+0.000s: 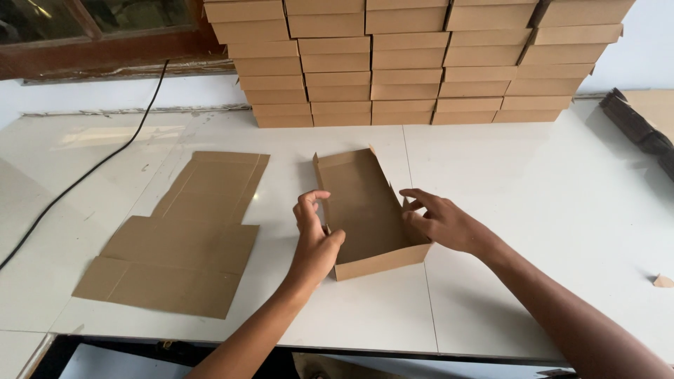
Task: The person folds flat cardboard pieces into small rectangular boxes by hand. They fold the side flaps, tuck the tabs, and close the top flaps to form the box, then place the finished box on a stack.
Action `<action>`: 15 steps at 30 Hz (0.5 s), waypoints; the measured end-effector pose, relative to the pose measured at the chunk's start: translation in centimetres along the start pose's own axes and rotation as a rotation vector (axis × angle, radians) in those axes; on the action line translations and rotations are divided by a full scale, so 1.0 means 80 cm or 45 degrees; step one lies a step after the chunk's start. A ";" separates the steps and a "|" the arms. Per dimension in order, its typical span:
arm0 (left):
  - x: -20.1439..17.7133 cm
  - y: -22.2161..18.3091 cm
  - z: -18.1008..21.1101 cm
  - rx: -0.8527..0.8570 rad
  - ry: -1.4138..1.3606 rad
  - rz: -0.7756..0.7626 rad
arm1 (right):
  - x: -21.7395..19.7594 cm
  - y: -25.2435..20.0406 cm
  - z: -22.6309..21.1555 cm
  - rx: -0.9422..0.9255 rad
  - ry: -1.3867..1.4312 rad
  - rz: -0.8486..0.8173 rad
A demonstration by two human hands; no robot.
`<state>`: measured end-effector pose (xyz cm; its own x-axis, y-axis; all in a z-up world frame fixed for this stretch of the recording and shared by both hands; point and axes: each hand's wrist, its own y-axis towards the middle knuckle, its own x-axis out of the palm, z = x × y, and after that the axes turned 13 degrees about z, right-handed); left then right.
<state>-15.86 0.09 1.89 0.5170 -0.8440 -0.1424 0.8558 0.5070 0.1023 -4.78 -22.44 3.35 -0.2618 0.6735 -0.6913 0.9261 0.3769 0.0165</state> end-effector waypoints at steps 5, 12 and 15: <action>0.028 0.004 0.016 -0.213 -0.365 0.125 | -0.005 -0.002 -0.013 -0.046 0.016 0.028; 0.039 0.059 0.001 -0.334 -0.417 0.151 | -0.007 -0.015 -0.029 0.304 0.778 0.034; 0.045 0.073 0.023 -0.322 -0.316 0.001 | -0.001 -0.007 -0.013 0.142 0.868 0.079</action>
<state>-9.01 -0.32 3.81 0.5254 -0.8444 0.1046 0.8477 0.5089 -0.1495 -5.55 -22.03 4.16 -0.2859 0.9547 -0.0826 0.9577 0.2818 -0.0583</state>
